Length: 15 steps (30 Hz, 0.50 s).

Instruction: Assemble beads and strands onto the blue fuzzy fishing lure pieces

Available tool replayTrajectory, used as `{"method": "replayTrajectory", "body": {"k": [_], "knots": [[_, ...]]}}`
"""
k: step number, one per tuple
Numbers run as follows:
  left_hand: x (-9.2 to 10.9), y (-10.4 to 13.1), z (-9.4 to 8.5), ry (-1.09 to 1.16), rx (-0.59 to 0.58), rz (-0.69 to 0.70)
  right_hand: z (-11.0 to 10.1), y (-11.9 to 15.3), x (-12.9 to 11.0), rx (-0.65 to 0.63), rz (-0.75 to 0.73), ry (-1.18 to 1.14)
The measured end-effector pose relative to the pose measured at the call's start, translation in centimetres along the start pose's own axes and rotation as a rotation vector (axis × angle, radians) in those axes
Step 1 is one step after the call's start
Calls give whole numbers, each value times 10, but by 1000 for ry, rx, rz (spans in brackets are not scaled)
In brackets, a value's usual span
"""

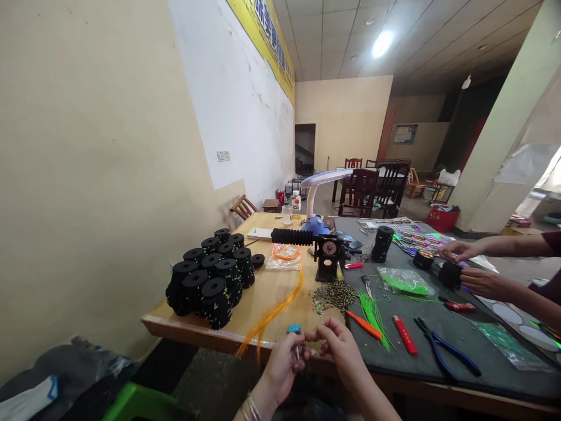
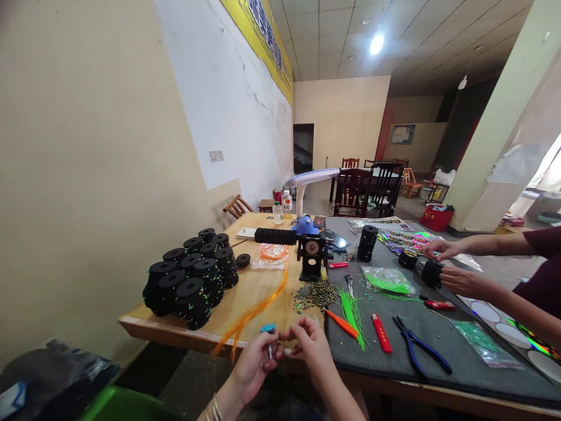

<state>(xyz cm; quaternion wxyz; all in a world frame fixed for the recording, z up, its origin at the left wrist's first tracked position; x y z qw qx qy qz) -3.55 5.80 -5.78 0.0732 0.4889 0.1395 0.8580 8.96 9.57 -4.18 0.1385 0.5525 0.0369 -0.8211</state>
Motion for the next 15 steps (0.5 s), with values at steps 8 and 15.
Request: {"method": "replayTrajectory", "body": {"k": [8, 15], "knots": [[-1, -2, 3, -19, -81, -87, 9, -6, 10, -83, 39, 72], [1, -2, 6, -48, -88, -123, 15, -11, 10, -115, -4, 101]]}}
Point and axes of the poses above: each hand's wrist, its own y-axis away from the middle knuckle, its own z-axis out of the palm, x = y × z, the point moved 3 cm from there along -y, towards the middle knuckle, and after that the axes turned 8 degrees about -y, right-handed, at the moved point
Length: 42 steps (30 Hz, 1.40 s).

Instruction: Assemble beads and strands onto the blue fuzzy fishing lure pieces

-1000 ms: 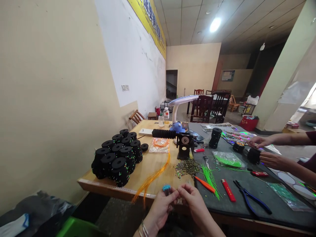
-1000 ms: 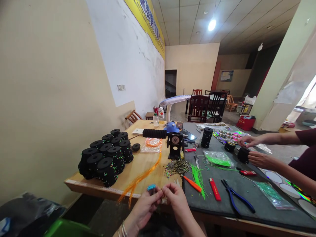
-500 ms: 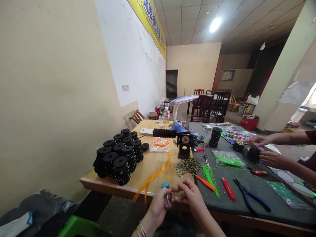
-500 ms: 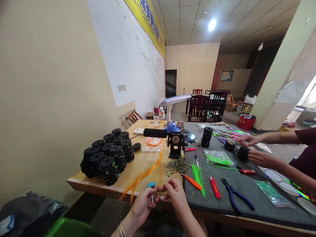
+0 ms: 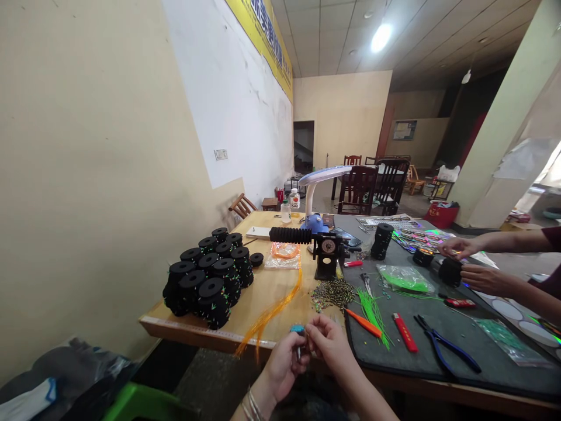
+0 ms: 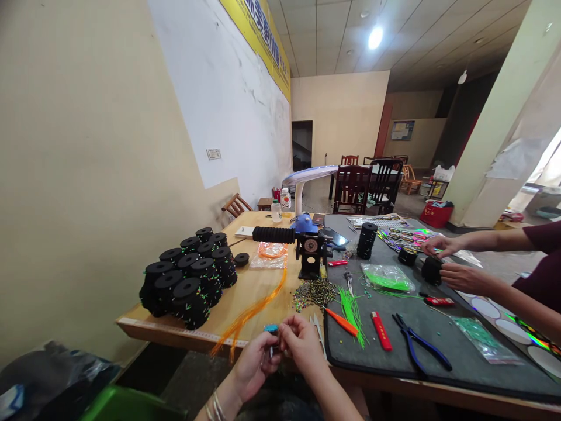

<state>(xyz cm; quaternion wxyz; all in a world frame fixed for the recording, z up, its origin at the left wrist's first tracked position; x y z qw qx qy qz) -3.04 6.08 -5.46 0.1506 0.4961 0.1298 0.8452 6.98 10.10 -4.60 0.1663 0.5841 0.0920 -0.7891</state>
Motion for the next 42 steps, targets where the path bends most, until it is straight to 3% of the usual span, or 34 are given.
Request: {"method": "replayTrajectory", "body": {"k": [20, 30, 42], "knots": [[-9, -5, -2, 42, 56, -37, -1, 2, -3, 46, -80, 80], [-4, -3, 2, 62, 91, 129, -6, 5, 5, 55, -49, -13], [-6, -3, 0, 2, 155, 259, -1, 24, -1, -2, -197, 23]]}}
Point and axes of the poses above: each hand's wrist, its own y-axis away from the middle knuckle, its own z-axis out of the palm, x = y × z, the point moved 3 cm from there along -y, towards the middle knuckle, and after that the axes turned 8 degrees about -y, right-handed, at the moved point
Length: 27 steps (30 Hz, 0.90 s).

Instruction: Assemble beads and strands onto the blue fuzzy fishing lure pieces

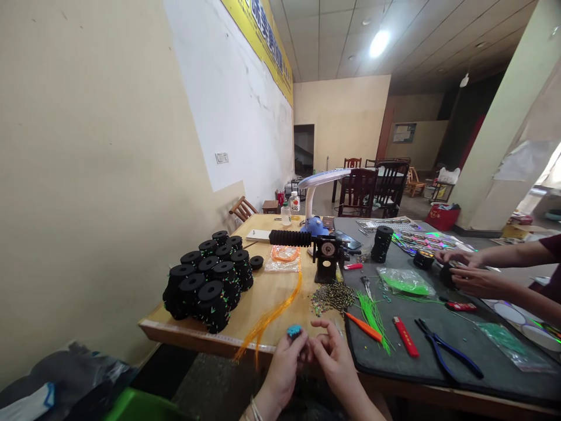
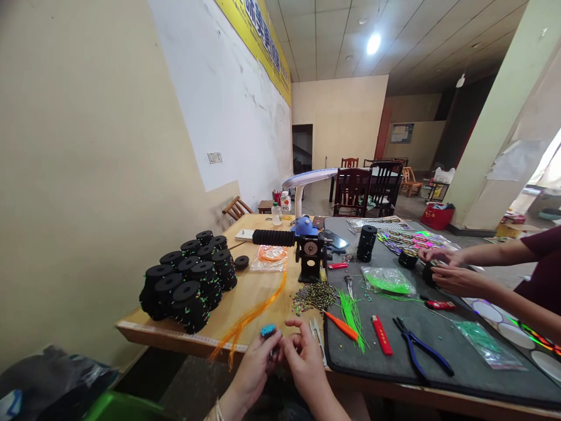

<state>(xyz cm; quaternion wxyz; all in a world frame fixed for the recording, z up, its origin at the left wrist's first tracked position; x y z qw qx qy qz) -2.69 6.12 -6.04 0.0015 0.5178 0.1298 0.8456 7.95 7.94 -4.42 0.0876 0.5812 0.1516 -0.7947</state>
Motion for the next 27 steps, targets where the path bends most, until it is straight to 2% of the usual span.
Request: {"method": "replayTrajectory", "body": {"k": [5, 9, 27], "knots": [[-2, -2, -4, -95, 13, 90, -1, 0, 1, 9, -12, 16], [-1, -2, -3, -117, 6, 97, 0, -1, 3, -4, 2, -2], [6, 3, 4, -60, 6, 11, -2, -1, 4, -12, 8, -2]]}}
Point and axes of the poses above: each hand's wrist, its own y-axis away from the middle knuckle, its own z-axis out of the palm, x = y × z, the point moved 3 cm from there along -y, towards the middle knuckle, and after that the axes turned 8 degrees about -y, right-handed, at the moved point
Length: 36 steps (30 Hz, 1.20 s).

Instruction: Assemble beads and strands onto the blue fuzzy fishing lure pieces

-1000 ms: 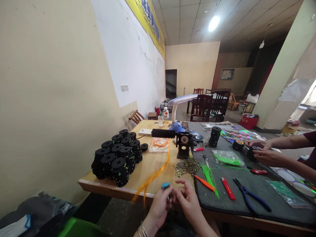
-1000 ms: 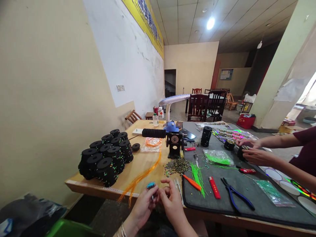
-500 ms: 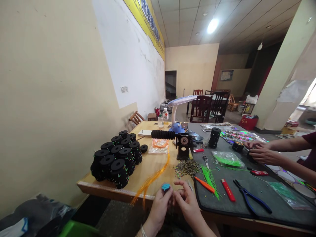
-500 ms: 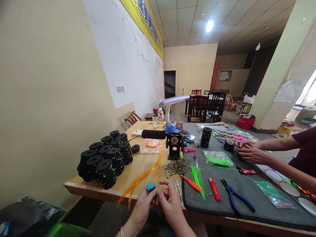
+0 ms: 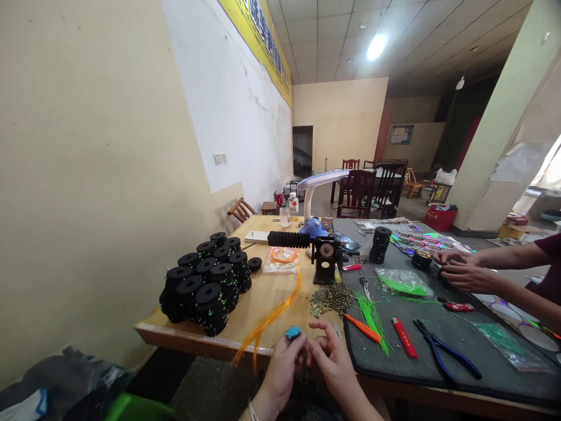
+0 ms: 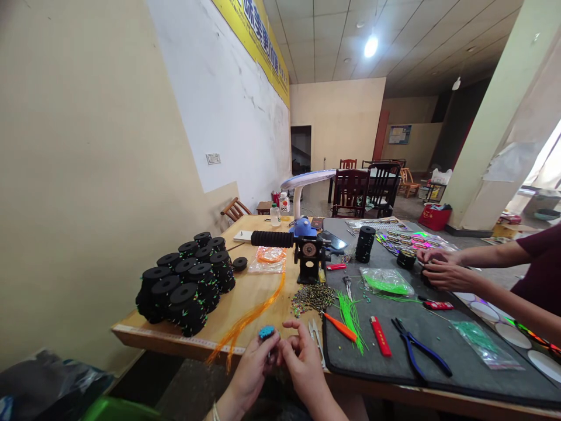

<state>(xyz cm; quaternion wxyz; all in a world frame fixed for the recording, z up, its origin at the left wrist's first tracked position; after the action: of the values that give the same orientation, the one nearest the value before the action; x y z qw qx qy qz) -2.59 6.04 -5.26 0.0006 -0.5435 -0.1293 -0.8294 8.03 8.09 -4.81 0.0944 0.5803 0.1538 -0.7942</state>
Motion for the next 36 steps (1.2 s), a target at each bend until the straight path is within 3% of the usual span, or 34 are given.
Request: {"method": "replayTrajectory", "body": {"k": [14, 21, 30, 36], "knots": [[-4, 1, -6, -40, 18, -4, -3, -4, 5, 26, -21, -29], [2, 3, -3, -1, 26, 78, -7, -4, 2, 22, -14, 16], [-3, -3, -9, -158, 35, 197, -7, -7, 3, 14, -13, 30], [9, -9, -9, -257, 177, 240, -6, -11, -4, -22, -38, 327]]}}
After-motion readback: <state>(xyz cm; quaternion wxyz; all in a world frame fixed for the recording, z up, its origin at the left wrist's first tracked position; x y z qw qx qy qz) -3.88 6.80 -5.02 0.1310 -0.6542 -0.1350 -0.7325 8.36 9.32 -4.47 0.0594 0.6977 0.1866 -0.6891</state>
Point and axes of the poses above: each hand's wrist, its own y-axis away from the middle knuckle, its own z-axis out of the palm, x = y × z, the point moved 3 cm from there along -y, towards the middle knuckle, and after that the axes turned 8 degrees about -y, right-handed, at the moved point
